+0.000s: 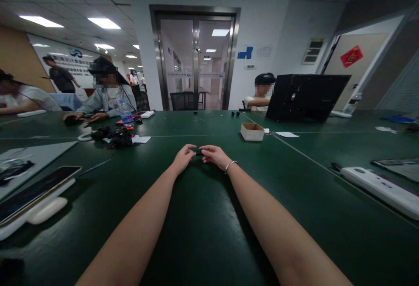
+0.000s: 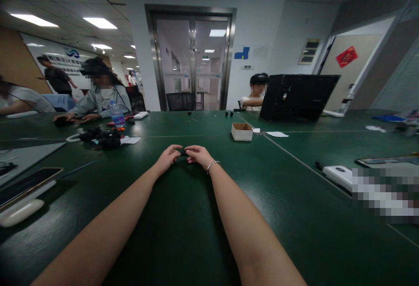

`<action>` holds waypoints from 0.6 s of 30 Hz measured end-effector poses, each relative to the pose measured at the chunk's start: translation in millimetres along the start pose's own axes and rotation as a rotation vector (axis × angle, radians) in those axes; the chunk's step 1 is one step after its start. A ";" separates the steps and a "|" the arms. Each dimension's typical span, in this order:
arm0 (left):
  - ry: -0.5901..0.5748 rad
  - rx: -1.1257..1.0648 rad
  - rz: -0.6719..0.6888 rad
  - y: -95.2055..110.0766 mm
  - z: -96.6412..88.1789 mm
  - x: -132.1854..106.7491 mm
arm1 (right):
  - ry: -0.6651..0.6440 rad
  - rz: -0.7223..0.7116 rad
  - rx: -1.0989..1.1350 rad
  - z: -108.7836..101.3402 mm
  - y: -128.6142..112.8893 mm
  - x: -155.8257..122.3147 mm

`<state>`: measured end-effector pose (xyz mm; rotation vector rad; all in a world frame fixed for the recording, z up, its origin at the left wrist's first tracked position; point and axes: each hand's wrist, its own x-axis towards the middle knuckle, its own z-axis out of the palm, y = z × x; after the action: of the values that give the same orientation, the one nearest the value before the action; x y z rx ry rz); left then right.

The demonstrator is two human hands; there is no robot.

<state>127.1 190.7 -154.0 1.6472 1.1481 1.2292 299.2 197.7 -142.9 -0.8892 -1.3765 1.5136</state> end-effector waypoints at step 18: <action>-0.015 -0.042 -0.080 7.7 0.2 -1.6 | -0.026 -0.001 -0.016 -0.6 1.0 1.0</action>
<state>128.7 186.9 -147.3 1.5620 1.1596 1.1807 299.2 198.8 -143.9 -0.8814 -1.4096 1.5195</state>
